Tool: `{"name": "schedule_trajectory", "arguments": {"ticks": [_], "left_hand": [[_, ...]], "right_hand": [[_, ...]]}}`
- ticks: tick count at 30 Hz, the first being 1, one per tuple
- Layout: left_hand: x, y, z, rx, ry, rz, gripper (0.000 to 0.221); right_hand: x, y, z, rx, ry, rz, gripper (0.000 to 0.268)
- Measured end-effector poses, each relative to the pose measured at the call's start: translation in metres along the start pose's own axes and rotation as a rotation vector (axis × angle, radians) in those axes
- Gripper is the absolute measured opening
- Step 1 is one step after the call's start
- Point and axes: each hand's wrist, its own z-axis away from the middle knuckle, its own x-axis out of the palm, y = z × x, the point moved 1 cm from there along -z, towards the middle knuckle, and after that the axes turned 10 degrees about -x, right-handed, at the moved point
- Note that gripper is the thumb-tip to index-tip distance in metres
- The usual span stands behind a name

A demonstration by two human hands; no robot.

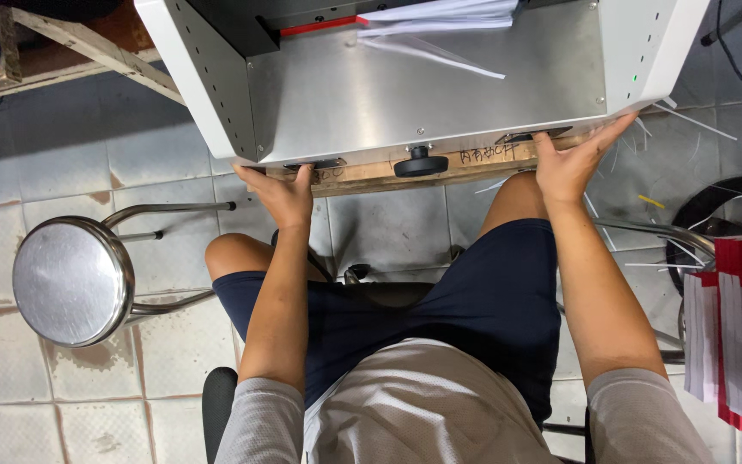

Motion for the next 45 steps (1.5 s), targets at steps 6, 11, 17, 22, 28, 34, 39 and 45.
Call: {"name": "schedule_trajectory", "arguments": {"ticks": [6, 11, 17, 22, 28, 34, 39, 45], "left_hand": [[-0.002, -0.003, -0.001, 0.029, -0.001, -0.033, 0.126], [-0.005, -0.003, -0.002, 0.071, -0.022, -0.045, 0.128], [-0.009, 0.001, -0.003, 0.095, -0.056, -0.049, 0.124], [-0.013, 0.006, -0.003, 0.06, -0.093, 0.008, 0.116], [-0.019, 0.014, -0.003, 0.117, -0.088, -0.009, 0.11], [-0.019, 0.014, -0.003, 0.107, -0.089, 0.0, 0.111], [-0.018, 0.014, -0.003, 0.092, -0.098, -0.008, 0.109], [-0.021, 0.019, -0.002, 0.114, -0.088, -0.057, 0.108]], "right_hand": [[0.0, -0.003, -0.002, -0.009, 0.001, -0.038, 0.133], [-0.006, -0.005, -0.004, -0.029, -0.058, -0.165, 0.131], [-0.009, -0.002, -0.005, -0.058, -0.092, -0.198, 0.13], [-0.009, 0.003, -0.004, -0.047, -0.092, -0.214, 0.128], [-0.012, 0.001, -0.004, -0.069, -0.118, -0.267, 0.124], [-0.016, -0.007, -0.008, -0.09, -0.15, -0.239, 0.122], [-0.022, -0.024, -0.012, -0.112, -0.144, -0.254, 0.117], [-0.025, -0.039, -0.016, -0.098, -0.141, -0.261, 0.114]]}}
